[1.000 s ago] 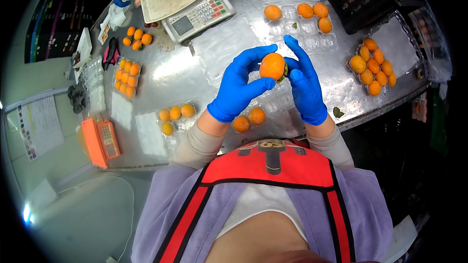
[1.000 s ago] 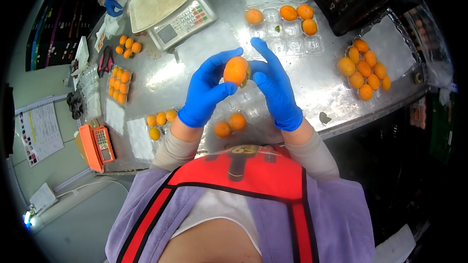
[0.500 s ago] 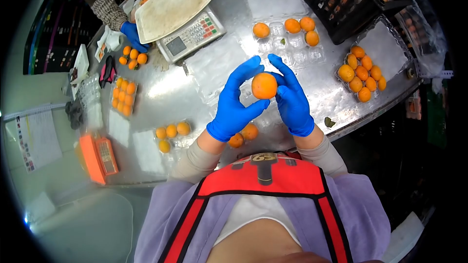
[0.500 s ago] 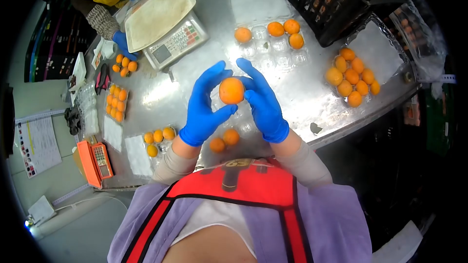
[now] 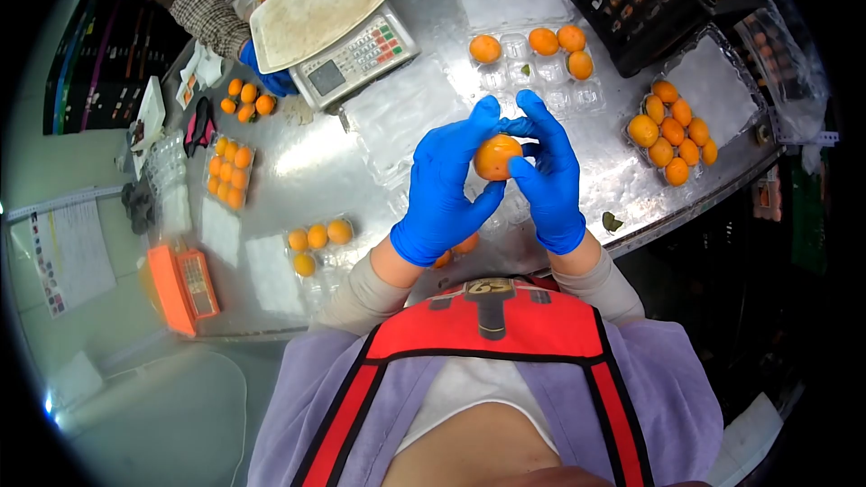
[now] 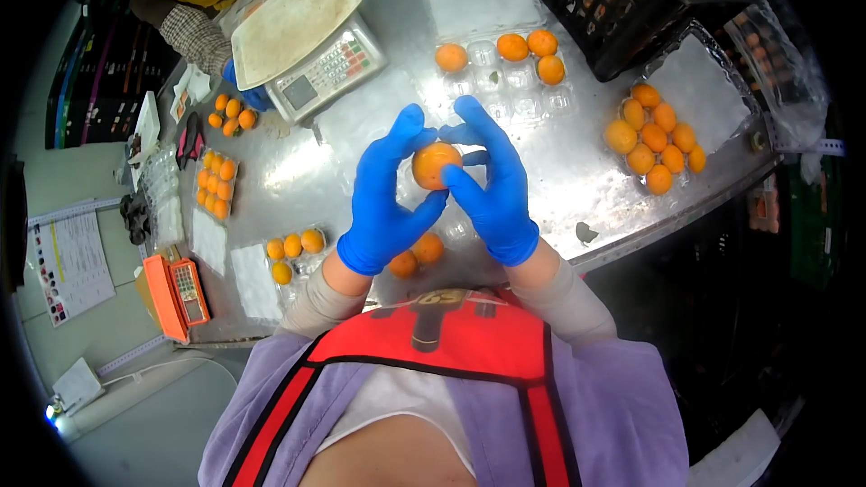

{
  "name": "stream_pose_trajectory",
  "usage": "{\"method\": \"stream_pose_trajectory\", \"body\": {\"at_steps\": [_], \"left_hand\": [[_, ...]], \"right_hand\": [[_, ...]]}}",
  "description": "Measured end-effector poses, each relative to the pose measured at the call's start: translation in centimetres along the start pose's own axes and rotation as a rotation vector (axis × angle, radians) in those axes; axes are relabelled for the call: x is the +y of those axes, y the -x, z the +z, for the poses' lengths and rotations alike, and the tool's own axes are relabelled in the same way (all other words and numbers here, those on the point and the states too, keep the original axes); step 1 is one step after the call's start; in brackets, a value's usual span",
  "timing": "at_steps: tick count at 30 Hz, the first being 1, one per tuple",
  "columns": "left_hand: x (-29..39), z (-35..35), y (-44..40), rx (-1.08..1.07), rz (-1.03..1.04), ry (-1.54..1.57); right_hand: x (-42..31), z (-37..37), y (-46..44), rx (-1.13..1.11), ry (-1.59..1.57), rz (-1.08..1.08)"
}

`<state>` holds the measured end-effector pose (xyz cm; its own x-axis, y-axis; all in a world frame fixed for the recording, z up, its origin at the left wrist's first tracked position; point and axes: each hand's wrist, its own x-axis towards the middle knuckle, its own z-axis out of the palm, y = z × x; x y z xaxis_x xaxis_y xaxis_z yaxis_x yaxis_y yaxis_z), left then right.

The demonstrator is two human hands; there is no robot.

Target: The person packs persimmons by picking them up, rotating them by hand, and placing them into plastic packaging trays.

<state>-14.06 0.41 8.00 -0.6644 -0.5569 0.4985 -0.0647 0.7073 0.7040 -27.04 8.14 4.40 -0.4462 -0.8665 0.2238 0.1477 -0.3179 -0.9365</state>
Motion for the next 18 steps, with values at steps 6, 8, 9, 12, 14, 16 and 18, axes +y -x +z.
{"method": "stream_pose_trajectory", "body": {"at_steps": [6,8,9,12,14,16,18], "left_hand": [[-0.04,0.03,0.20,-0.074,0.047,-0.180],[0.19,0.03,0.27,-0.079,0.005,-0.198],[0.16,0.06,0.29,-0.079,0.004,-0.198],[0.04,0.13,0.27,-0.112,-0.051,-0.177],[0.07,0.16,0.28,-0.125,-0.067,-0.174],[-0.21,0.35,0.23,-0.129,-0.053,-0.142],[-0.16,0.52,0.23,-0.135,-0.037,-0.109]], "right_hand": [[0.38,-0.29,-0.13,0.017,0.014,0.060],[0.27,-0.25,-0.26,0.020,-0.058,0.119],[0.23,-0.23,-0.31,0.024,-0.129,0.176],[0.61,-0.14,-0.27,0.011,-0.066,0.130],[0.70,0.18,-0.20,0.018,0.057,0.075],[0.78,0.18,-0.24,0.025,0.179,0.016],[0.96,-0.32,-0.54,0.037,0.078,0.127]]}}
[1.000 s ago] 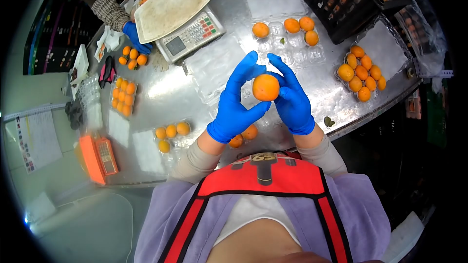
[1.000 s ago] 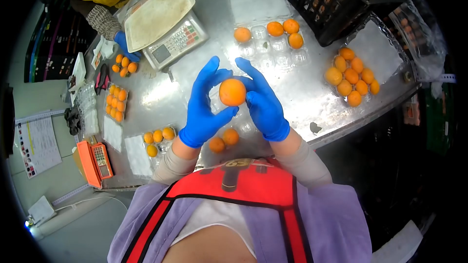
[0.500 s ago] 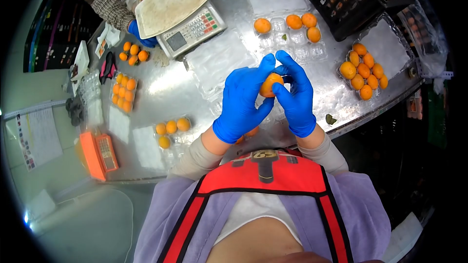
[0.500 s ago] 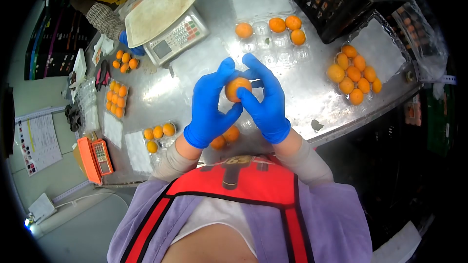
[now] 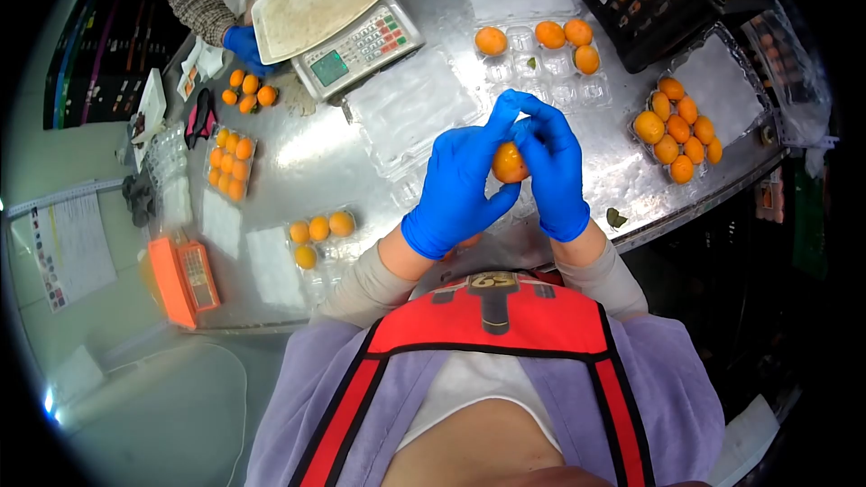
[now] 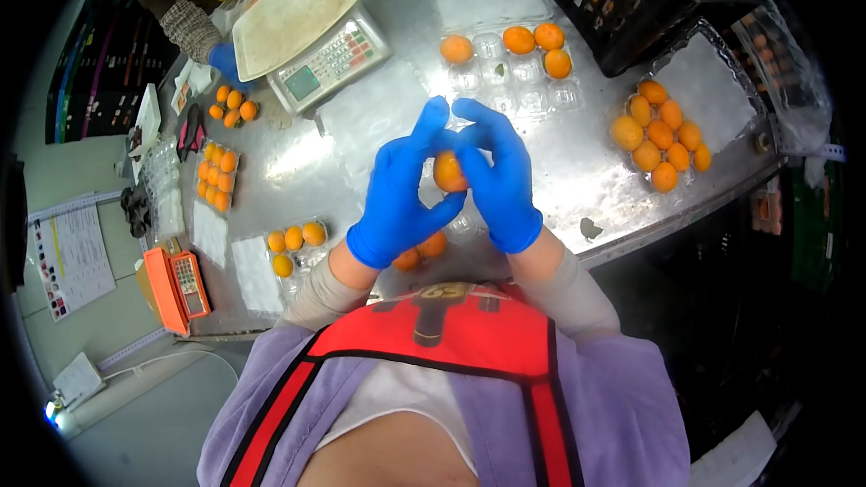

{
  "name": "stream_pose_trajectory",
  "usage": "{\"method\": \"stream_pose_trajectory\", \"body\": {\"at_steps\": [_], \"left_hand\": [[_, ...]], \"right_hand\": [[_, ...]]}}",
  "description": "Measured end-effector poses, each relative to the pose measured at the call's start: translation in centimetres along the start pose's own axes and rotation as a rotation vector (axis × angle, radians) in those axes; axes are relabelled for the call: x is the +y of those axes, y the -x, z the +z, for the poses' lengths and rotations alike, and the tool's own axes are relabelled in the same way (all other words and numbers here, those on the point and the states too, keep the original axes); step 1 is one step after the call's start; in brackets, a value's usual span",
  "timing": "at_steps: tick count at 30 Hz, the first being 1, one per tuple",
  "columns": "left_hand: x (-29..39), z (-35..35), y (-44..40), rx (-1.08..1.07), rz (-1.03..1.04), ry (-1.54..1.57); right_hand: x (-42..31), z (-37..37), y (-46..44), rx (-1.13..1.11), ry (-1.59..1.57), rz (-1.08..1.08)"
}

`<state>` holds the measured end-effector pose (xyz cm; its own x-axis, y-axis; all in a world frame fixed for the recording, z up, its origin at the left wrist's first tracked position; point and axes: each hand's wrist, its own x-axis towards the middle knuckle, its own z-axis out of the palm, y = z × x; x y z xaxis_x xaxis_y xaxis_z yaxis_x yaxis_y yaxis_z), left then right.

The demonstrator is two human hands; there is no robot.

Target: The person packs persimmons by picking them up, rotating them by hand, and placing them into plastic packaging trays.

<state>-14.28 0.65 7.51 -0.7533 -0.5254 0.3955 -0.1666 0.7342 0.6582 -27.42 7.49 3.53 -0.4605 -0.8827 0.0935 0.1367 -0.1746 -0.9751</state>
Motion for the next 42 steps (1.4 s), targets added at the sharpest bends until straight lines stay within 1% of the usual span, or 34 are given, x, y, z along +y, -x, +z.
{"method": "stream_pose_trajectory", "body": {"at_steps": [1,3,5,8,12,14,15,17,18,19,21,22,24,26,27,28,29,30,31,32,33,34,35,37,38,40,42], "left_hand": [[0.2,0.0,0.0,0.001,-0.004,0.019],[0.5,0.0,-0.2,0.003,-0.010,0.039],[0.4,-0.1,-0.4,0.000,-0.088,0.191],[0.3,-0.5,-0.4,0.008,-0.149,0.172],[0.3,-0.4,-0.2,0.042,-0.202,0.166],[0.4,-0.5,-0.3,0.078,-0.254,0.186],[0.3,-0.5,-0.3,0.079,-0.255,0.184],[0.1,-0.4,-0.1,0.123,-0.255,0.175],[0.1,-0.5,-0.1,0.124,-0.256,0.174],[0.2,-0.5,-0.1,0.134,-0.288,0.194],[0.3,-0.5,0.0,0.143,-0.320,0.213],[0.2,-0.4,0.1,0.160,-0.348,0.235],[-0.1,-0.3,0.4,0.176,-0.375,0.257],[-0.6,-0.2,0.6,0.136,-0.423,0.340],[-0.9,0.0,0.8,0.135,-0.422,0.340],[-1.2,0.3,1.0,0.156,-0.462,0.430],[-1.4,0.5,1.0,0.176,-0.503,0.519],[-1.4,0.5,0.9,0.176,-0.503,0.520],[-1.3,0.4,0.8,0.203,-0.564,0.623],[-1.4,0.4,0.7,0.230,-0.626,0.726],[-1.5,0.2,0.7,0.230,-0.626,0.727],[-1.8,-0.2,0.8,0.192,-0.678,0.763],[-2.0,-0.4,0.8,0.155,-0.729,0.799],[-2.0,-0.6,0.9,0.147,-0.697,0.814],[-2.1,-0.6,0.9,0.140,-0.665,0.828],[-1.8,-1.0,0.5,0.138,-0.657,0.825],[-2.1,-1.1,0.4,0.136,-0.649,0.821]], "right_hand": [[0.0,-0.3,-0.2,0.000,0.000,0.001],[-0.1,-0.9,-0.6,0.023,-0.192,0.217],[-0.2,-1.1,-0.9,0.017,-0.182,0.242],[-0.8,-0.8,-1.1,0.114,-0.197,0.181],[-0.4,-1.4,-0.8,0.115,-0.197,0.126],[-0.3,-1.6,-0.6,0.101,-0.050,0.066],[-0.3,-1.4,-0.6,0.099,-0.052,0.067],[-0.4,-1.2,-0.4,0.016,-0.038,-0.164],[-0.2,-1.9,-0.6,-0.122,-0.010,-0.163],[0.1,-1.8,-0.5,-0.123,-0.011,-0.163],[0.0,-1.4,-0.4,-0.261,0.040,-0.228],[0.3,-1.4,-0.4,-0.272,0.105,-0.249],[0.2,-1.1,-0.4,-0.259,0.099,-0.249],[0.1,-1.1,-0.4,-0.246,0.093,-0.248],[0.2,-1.3,-0.4,-0.264,0.085,-0.199],[0.2,-1.4,-0.4,-0.282,0.077,-0.150],[0.3,-1.3,-0.3,-0.282,0.078,-0.150],[0.4,-1.1,-0.2,-0.244,-0.019,-0.092],[0.4,-1.0,-0.2,-0.205,-0.117,-0.034],[0.5,-1.1,-0.3,-0.205,-0.117,-0.034],[0.5,-1.2,-0.4,-0.213,-0.211,0.025],[0.6,-1.4,-0.5,-0.222,-0.305,0.086],[0.6,-1.4,-0.5,-0.222,-0.305,0.086],[0.5,-1.5,-0.4,-0.269,-0.475,0.225],[0.6,-1.5,-0.4,-0.269,-0.475,0.226],[0.9,-1.6,-0.4,-0.273,-0.597,0.324],[0.4,-1.4,-0.4,-0.255,-0.613,0.337]]}}
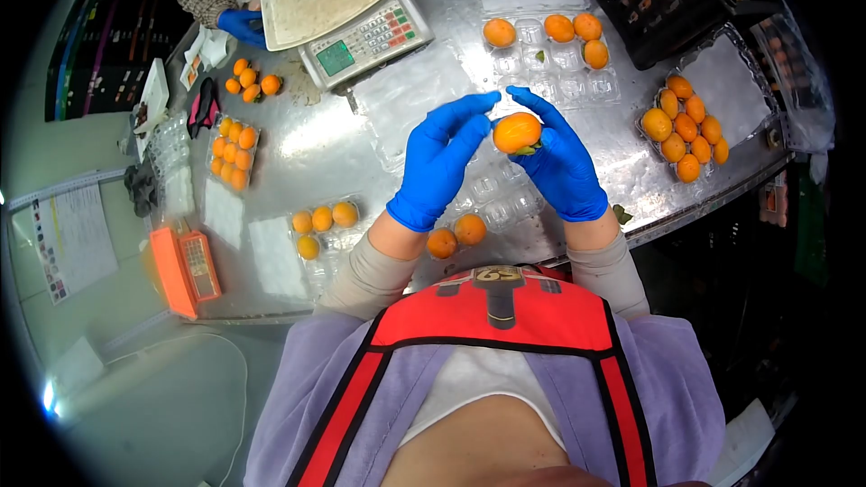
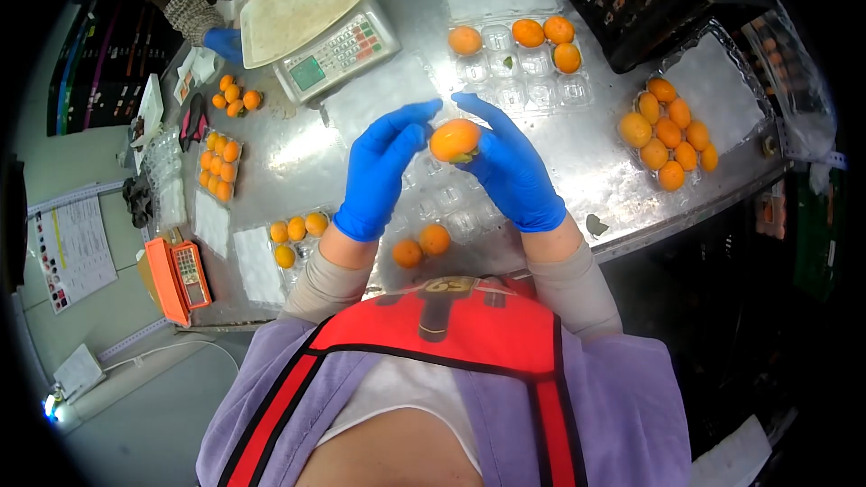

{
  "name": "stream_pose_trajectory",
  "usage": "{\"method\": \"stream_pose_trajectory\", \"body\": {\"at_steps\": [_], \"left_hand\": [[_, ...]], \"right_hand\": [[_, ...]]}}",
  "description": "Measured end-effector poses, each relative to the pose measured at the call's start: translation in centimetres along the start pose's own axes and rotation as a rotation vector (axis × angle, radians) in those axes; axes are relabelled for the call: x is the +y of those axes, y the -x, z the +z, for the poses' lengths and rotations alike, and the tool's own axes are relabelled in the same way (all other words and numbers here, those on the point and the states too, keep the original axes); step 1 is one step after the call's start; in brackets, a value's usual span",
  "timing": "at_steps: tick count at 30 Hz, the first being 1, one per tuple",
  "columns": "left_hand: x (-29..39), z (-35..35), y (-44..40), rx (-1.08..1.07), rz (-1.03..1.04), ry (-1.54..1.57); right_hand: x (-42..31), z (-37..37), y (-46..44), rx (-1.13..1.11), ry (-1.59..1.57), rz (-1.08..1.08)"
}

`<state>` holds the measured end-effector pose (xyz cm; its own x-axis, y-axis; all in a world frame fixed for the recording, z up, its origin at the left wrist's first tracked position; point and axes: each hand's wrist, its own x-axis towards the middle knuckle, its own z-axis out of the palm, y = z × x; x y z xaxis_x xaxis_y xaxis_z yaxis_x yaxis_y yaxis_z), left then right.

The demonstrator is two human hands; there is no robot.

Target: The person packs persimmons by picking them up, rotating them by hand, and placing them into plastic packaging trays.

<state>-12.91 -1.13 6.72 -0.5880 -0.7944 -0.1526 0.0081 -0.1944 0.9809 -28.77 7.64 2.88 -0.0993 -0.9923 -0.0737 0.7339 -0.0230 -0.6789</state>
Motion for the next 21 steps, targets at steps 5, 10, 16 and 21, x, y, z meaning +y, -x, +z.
{"method": "stream_pose_trajectory", "body": {"at_steps": [5,10,16,21], "left_hand": [[0.6,-0.1,-0.5,-0.321,0.359,-0.214],[-0.5,0.0,-0.5,-0.331,0.255,-0.126],[-1.5,-0.4,-0.4,-0.179,0.277,-0.349],[-0.7,0.0,-0.2,-0.185,0.155,-0.118]], "right_hand": [[0.5,-0.1,-0.2,-0.088,-0.181,0.055],[1.1,0.1,0.0,-0.017,-0.056,0.090],[0.3,1.2,0.2,0.126,0.435,-0.131],[0.0,1.5,0.2,0.176,0.457,-0.198]]}}
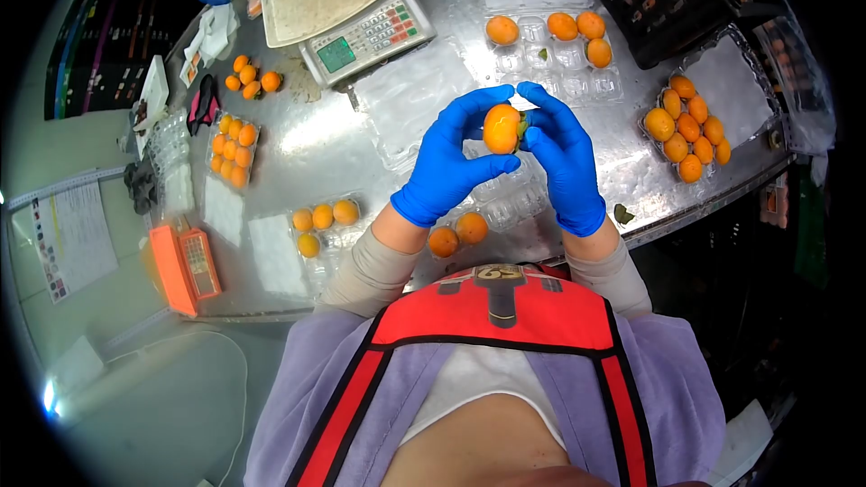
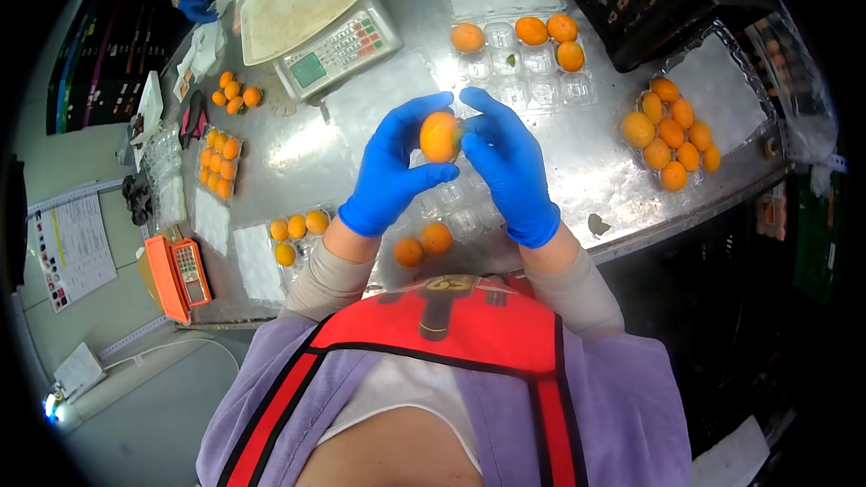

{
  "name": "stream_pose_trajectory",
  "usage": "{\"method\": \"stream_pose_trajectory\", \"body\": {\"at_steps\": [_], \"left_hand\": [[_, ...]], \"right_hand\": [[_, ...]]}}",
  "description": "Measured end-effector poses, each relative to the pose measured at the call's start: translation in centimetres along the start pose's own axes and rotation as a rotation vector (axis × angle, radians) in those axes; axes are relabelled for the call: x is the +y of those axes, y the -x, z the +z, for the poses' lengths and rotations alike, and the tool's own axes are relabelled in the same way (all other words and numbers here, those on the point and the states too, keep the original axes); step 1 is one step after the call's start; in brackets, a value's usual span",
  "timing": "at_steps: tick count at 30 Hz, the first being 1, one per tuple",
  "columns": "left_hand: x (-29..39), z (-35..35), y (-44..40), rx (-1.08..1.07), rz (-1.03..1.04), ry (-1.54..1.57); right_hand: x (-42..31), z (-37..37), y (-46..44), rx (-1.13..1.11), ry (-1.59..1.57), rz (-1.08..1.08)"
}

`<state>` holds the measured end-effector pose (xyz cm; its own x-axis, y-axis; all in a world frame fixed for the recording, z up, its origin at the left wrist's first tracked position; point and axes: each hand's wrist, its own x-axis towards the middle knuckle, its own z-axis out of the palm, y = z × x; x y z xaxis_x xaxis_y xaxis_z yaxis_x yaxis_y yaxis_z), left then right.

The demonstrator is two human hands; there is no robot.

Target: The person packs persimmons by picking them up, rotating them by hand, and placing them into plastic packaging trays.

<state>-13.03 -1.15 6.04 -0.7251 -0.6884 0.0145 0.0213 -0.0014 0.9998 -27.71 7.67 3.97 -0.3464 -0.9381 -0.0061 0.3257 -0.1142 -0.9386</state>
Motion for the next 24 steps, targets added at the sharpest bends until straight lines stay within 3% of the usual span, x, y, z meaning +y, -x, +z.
{"method": "stream_pose_trajectory", "body": {"at_steps": [5,10,19,22,24], "left_hand": [[-0.6,0.0,-0.1,0.009,0.027,0.087],[-0.8,0.3,0.1,-0.004,0.017,0.049],[-1.3,1.0,0.3,0.061,0.178,-0.025],[-1.0,1.0,0.3,0.081,0.207,-0.143],[-0.8,1.0,0.2,0.096,0.348,-0.352]], "right_hand": [[-0.2,0.2,0.2,0.008,0.024,-0.033],[0.0,0.7,0.2,0.080,0.335,-0.225],[0.2,1.0,0.3,0.103,0.299,-0.347],[0.3,0.7,0.2,0.072,0.240,-0.295],[0.6,0.7,0.3,0.073,0.204,-0.274]]}}
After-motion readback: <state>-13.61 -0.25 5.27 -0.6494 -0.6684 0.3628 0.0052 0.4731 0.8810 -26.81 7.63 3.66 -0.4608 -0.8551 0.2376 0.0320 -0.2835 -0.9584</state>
